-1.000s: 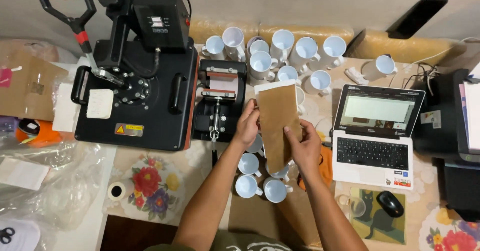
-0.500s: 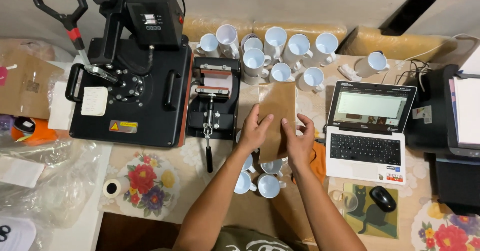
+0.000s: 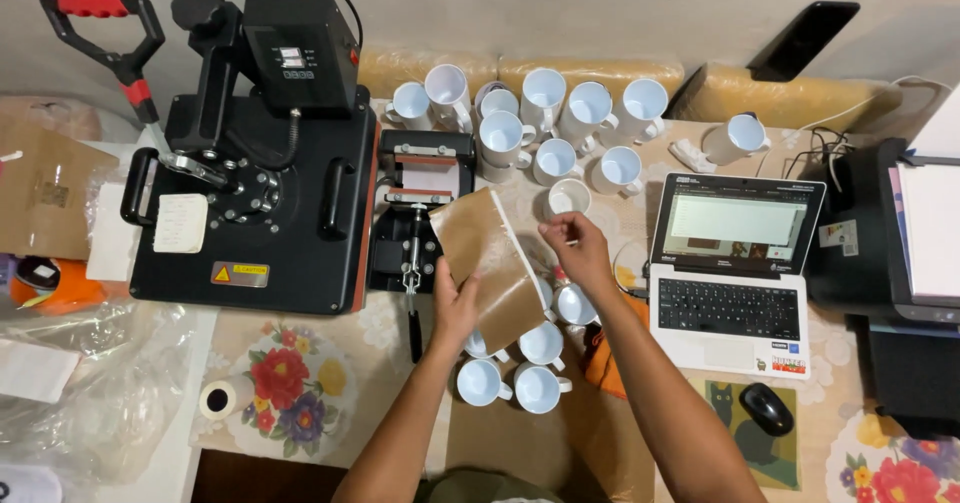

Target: Selecting a digital design on a laptop and manually applying a printed transfer sheet to a ceramic mug for heat pressing.

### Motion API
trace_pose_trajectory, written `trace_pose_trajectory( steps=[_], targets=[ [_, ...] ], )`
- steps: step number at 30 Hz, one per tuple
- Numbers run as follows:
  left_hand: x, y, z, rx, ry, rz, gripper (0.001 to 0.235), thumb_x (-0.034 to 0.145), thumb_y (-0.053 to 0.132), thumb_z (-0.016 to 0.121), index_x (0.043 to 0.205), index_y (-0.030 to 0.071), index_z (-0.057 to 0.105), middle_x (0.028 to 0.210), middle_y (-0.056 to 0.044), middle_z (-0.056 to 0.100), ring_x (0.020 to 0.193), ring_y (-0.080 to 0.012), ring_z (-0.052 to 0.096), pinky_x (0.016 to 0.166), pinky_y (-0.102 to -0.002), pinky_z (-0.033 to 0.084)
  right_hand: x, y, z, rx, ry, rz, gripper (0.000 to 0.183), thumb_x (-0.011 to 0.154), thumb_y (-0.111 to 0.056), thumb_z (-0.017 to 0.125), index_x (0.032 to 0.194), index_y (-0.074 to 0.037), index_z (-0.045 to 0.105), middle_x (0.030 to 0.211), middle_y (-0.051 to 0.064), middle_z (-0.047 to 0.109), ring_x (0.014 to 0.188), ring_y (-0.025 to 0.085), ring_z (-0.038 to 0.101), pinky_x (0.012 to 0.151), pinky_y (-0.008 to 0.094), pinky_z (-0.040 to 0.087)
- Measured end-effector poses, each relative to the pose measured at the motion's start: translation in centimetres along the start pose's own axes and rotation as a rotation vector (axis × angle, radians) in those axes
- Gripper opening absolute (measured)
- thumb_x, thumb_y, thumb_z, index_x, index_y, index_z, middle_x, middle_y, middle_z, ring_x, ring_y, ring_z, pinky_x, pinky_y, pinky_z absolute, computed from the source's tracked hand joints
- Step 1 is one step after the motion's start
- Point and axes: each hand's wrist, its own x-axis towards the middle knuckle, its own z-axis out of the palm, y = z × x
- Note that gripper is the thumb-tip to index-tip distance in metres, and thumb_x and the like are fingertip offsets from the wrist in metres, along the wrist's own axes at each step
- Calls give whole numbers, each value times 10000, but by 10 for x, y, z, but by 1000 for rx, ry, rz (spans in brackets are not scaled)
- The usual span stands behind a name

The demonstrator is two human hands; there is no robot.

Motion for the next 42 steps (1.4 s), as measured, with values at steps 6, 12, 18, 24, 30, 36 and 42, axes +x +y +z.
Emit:
trace_pose_trajectory(
  steps=[6, 12, 18, 24, 30, 36, 42],
  targets=[
    [-4, -25, -33, -135, -38, -92, 701, 1120, 117, 688, 1745, 74, 374, 1724, -172, 527, 1574, -208, 474, 1369, -514, 327, 100, -45, 30, -386, 16, -153, 533, 1044, -281, 847, 1544, -204, 681, 1094, 104, 843, 1000, 294, 824, 910, 469, 649],
    [-20, 4, -43, -128, -58, -59, 712, 1112, 147, 715, 1728, 43, 374, 1730, -189, 526, 1578, -205, 455, 1367, -519, 319, 187, -28, 52, -793, -143, -122, 681, 1095, -306, 756, 1722, -294, 489, 1135, 65, 868, 1213, 355, 794, 1124, 557, 590],
    [-32, 39, -43, -51, 1, -195, 974, 1102, 243, 763, 1779, -97, 150, 1827, -393, 207, 1720, -467, 165, 1408, -603, 157, 179, -34, 42, -793, -112, -258, 254, 1132, -305, 747, 1340, -163, 711, 1031, 76, 867, 1063, 345, 835, 994, 530, 632],
    [6, 50, -36, -22, 51, -204, 948, 1102, 240, 751, 1775, -96, 174, 1824, -411, 184, 1727, -493, 147, 1408, -617, 160, 88, -92, -3, -744, -5, -604, 241, 1168, -340, 742, 1281, -129, 717, 990, 106, 718, 1017, 357, 758, 926, 507, 635],
    [64, 50, -25, 171, 35, 155, 423, 1141, 214, 701, 1539, 77, 657, 1427, -170, 757, 1390, -313, 691, 1205, -525, 515, -46, -151, -42, -448, -109, -818, 149, 1042, -74, 824, 1129, -31, 711, 1351, 236, 504, 1108, 476, 700, 824, 436, 685],
    [73, 118, -10, 280, -540, 446, 444, 1045, -73, 598, 1312, 169, 857, 1232, -58, 827, 1239, -293, 774, 1127, -472, 584, -97, -142, -54, -344, -115, -843, 99, 1018, 19, 778, 1048, 14, 684, 1718, 336, 362, 974, 430, 744, 843, 517, 662],
    [70, 136, -6, 370, -671, 363, 342, 1036, -26, 633, 1290, 57, 847, 1187, -193, 801, 1051, -344, 771, 917, -490, 644, -109, -89, -62, -355, 17, -619, 107, 985, -103, 846, 1068, -144, 795, 1217, 73, 829, 928, 315, 741, 820, 401, 627]
  ],
)
